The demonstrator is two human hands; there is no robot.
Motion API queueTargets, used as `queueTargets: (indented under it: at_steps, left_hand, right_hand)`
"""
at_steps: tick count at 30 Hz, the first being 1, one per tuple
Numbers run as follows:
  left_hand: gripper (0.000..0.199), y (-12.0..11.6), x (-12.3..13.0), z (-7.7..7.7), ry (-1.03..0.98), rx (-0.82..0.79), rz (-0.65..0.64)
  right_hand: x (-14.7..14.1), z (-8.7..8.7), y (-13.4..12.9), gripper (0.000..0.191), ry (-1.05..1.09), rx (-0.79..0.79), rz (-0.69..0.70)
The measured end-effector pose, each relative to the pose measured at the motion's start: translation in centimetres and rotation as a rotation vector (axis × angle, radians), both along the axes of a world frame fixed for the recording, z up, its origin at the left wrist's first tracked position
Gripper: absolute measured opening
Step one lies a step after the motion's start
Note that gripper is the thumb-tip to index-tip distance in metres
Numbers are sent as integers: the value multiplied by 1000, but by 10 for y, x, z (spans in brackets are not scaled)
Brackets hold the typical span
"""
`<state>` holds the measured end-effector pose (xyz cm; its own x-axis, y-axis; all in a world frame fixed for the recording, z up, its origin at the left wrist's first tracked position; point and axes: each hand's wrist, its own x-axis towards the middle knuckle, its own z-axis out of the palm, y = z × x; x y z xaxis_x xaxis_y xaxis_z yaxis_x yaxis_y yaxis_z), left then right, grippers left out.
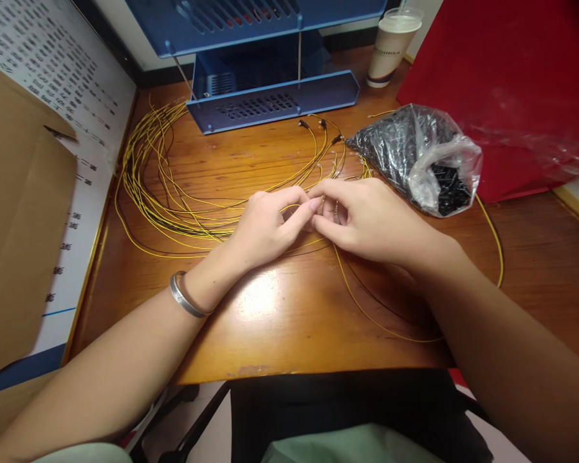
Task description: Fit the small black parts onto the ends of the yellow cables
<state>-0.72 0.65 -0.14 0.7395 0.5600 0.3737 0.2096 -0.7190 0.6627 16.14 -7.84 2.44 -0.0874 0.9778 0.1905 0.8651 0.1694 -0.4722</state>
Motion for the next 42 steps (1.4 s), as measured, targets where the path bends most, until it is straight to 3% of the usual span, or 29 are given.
queueTargets:
  at_steps: [22,33,42]
  left_hand:
    - [29,-2,0,2,31,9,-1]
    - [26,-1,-1,1,-48,40,-29]
    - [19,-2,-1,1,-177,-4,81]
  right_hand:
    - [2,-1,0,26,-33,-30,8]
    - [-1,1,0,19,-55,-38,-10]
    - [-5,8,0,32,-69,-93,7]
